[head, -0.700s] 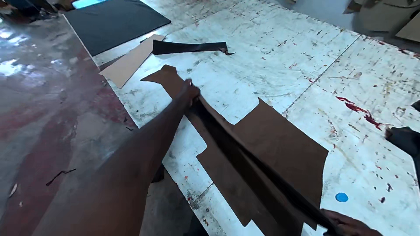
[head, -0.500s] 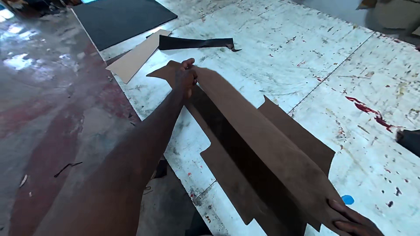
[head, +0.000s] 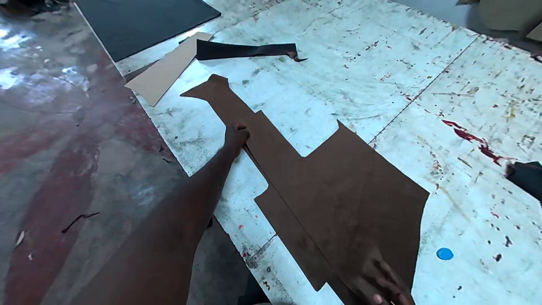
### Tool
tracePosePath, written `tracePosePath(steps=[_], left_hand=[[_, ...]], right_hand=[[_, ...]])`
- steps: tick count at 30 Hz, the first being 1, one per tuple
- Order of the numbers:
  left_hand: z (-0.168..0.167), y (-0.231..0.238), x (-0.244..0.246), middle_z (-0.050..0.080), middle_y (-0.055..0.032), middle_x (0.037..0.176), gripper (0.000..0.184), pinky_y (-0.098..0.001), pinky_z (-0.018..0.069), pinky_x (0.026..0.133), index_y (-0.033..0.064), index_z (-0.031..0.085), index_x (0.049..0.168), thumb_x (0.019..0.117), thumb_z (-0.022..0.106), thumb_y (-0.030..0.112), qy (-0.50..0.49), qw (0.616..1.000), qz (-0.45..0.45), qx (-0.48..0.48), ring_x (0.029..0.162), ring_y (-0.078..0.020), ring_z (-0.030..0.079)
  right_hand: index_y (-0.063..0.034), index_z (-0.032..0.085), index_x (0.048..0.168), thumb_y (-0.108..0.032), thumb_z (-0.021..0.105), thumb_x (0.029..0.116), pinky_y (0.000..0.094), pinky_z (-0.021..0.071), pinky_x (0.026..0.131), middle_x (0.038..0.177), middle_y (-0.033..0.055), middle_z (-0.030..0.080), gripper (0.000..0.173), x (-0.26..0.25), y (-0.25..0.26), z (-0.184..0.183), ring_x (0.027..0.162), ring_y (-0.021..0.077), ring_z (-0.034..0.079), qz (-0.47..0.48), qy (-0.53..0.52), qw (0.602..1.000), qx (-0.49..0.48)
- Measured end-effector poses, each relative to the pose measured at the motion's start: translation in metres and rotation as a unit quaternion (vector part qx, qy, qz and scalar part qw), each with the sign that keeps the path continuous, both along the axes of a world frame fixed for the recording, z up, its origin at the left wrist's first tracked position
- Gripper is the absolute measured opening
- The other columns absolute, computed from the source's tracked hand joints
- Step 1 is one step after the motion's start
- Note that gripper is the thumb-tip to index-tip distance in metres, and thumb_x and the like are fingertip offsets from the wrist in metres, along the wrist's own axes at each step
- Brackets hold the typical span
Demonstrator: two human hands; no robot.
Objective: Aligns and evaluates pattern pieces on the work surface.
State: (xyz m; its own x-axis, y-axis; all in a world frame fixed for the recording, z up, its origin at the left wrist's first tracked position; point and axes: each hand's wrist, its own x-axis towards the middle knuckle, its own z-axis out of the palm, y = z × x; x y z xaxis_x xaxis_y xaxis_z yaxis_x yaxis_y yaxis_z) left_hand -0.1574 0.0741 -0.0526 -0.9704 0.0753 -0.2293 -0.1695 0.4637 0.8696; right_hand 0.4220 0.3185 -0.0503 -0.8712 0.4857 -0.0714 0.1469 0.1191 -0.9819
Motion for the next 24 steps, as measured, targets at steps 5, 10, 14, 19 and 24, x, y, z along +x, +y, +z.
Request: tracePosePath(steps=[5,10,14,19,24], left_hand=[[-0.001,0.005,0.0,0.064,-0.0213,0.127,0.045,-0.0552,0.0546,0.091,0.0028,0.063,0.129,0.0849,0.072,0.004,-0.005,1.0,0.013,0.004,0.111,-0.0336,0.065],[0.005,0.009,0.002,0.061,-0.0198,0.134,0.047,-0.0521,0.0558,0.09,0.004,0.061,0.133,0.0871,0.067,-0.001,0.006,1.0,0.009,0.012,0.111,-0.0325,0.065],[0.019,0.011,0.0,0.063,-0.0169,0.133,0.046,-0.0492,0.0551,0.09,0.0045,0.064,0.131,0.0857,0.065,-0.002,0.045,0.998,0.012,0.053,0.112,-0.0289,0.064],[0.034,0.009,0.001,0.064,-0.0136,0.13,0.042,-0.0436,0.0561,0.089,0.0054,0.065,0.129,0.0876,0.065,-0.002,0.064,0.989,0.016,0.13,0.11,-0.0237,0.064],[0.058,0.003,0.011,0.067,-0.0117,0.12,0.031,-0.0382,0.0583,0.083,0.0051,0.066,0.124,0.0934,0.065,0.003,0.072,0.981,0.045,0.172,0.098,-0.0195,0.068]], right_hand=[[0.0107,0.046,0.137,0.005,0.07,0.0845,0.0264,0.0588,0.085,0.122,0.012,0.06,0.058,-0.017,-0.013,0.01,0.101,0.0097,0.065,-0.188,-0.069,0.975,-0.097],[0.0058,0.044,0.143,0.014,0.068,0.0818,0.0296,0.0614,0.08,0.104,0.0067,0.07,0.066,-0.02,-0.004,0.015,0.089,0.011,0.07,-0.201,-0.082,0.964,-0.152],[0.0024,0.045,0.143,0.017,0.062,0.0831,0.0287,0.0617,0.079,0.109,0.0034,0.07,0.064,-0.021,0.006,0.031,0.092,0.0095,0.07,-0.188,-0.043,0.966,-0.171],[0.0,0.053,0.139,0.017,0.058,0.0844,0.0312,0.0589,0.092,0.131,0.006,0.066,0.058,-0.015,0.013,0.041,0.112,0.015,0.066,-0.146,0.023,0.976,-0.158],[-0.0075,0.076,0.107,0.012,0.056,0.0889,0.0286,0.0613,0.079,0.106,0.0021,0.076,0.034,-0.001,0.014,0.056,0.091,0.011,0.072,-0.119,-0.001,0.977,-0.174]])
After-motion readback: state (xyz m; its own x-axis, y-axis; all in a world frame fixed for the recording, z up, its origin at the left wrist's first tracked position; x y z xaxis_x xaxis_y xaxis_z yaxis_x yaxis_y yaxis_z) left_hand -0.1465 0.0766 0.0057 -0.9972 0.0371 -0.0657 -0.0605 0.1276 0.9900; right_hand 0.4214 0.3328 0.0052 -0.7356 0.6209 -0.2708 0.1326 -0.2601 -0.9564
